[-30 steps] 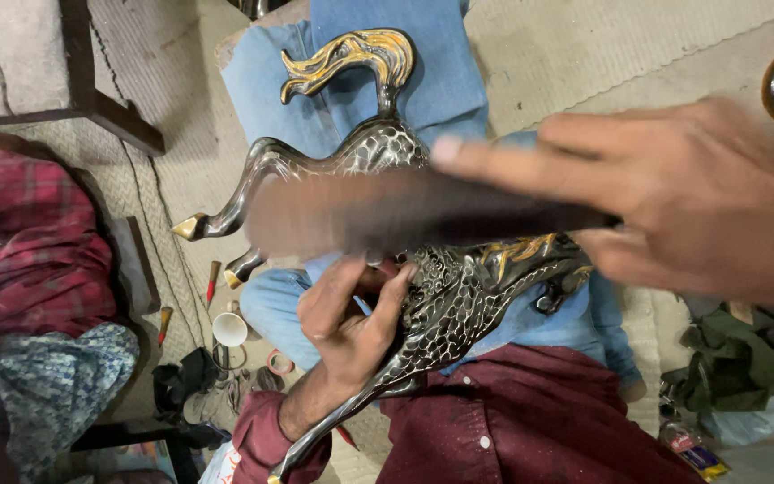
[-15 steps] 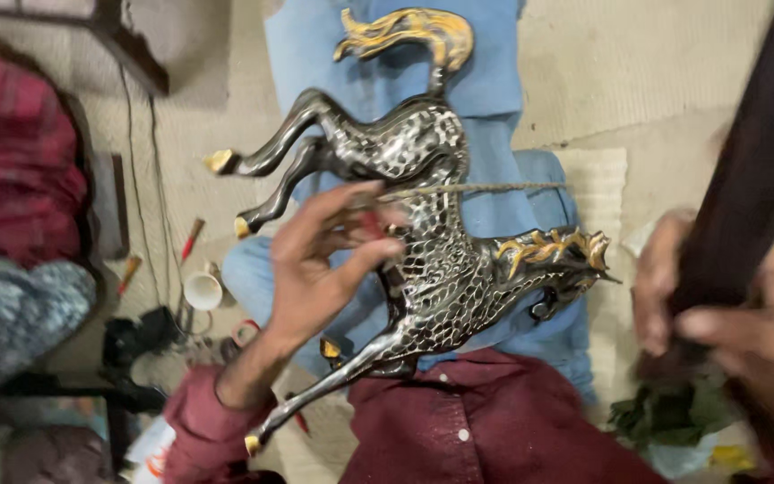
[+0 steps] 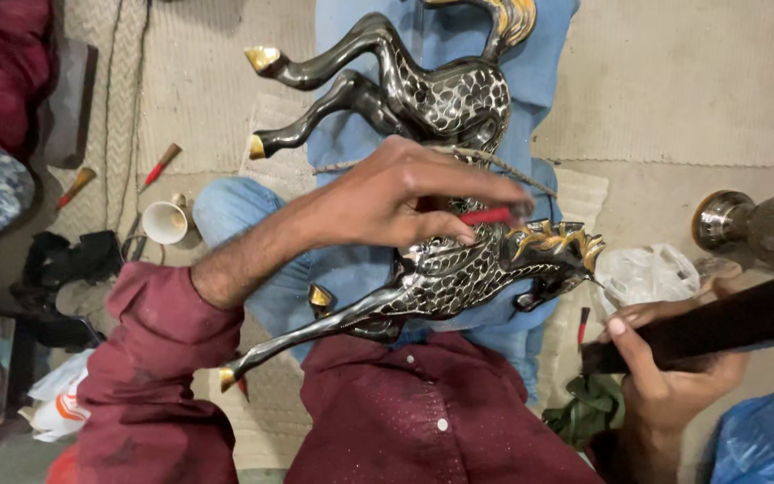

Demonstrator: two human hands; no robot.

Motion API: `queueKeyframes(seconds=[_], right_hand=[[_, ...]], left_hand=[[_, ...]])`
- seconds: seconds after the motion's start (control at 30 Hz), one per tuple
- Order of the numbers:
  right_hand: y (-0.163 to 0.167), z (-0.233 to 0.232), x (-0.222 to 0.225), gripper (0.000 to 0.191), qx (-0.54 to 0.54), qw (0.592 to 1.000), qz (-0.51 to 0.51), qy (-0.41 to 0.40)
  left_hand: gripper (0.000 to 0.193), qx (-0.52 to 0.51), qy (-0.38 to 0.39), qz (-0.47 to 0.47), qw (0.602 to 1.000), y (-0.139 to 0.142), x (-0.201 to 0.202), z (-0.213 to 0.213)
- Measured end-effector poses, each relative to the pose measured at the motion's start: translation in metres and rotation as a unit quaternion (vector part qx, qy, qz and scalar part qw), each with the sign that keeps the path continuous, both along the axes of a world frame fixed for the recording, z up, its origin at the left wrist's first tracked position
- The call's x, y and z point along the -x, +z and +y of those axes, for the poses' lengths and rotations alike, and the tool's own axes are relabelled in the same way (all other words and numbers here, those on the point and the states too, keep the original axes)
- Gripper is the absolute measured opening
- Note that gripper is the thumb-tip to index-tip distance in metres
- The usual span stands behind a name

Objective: The person sits on the floor with a decorative metal horse figurine on their lap and engraves its surface, holding a small red-handled chisel against the mane area and striking it with a wooden mallet. They reposition the chisel repeatedly along the gold-painted mane and body, steadying the figurine with the other hand.

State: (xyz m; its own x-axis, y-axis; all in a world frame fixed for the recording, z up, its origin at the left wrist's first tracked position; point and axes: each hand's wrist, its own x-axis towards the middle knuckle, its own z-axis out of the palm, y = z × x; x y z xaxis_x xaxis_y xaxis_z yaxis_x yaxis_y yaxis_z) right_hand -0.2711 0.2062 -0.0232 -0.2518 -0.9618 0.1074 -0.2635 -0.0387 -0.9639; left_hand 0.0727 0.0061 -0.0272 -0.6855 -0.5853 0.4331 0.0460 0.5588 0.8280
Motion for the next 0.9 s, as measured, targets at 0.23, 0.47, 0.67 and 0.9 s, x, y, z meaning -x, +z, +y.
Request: queueKeyframes(seconds=[0.23, 0.47, 0.67, 0.9], right_hand=[[0.006, -0.012, 0.007, 0.08, 0.087, 0.99, 0.109, 0.022], [0.014, -0.013, -0.001, 0.054, 0.097, 0.991, 0.089, 0.008], [0.016, -0.035, 0.01, 0.078, 0.099, 0.901, 0.398, 0.14], [0.012, -0.036, 0.015, 0.086, 0.072, 0.896, 0.414, 0.145]], left_hand=[[0.047, 0.002, -0.084, 0.002, 0.996, 0.005, -0.006, -0.004], [0.046, -0.012, -0.103, 0.024, 0.994, 0.001, -0.006, -0.008], [0.046, -0.019, -0.11, 0.045, 0.993, -0.002, -0.005, -0.007], [0.048, -0.009, -0.116, 0.032, 0.993, -0.001, -0.008, -0.009]])
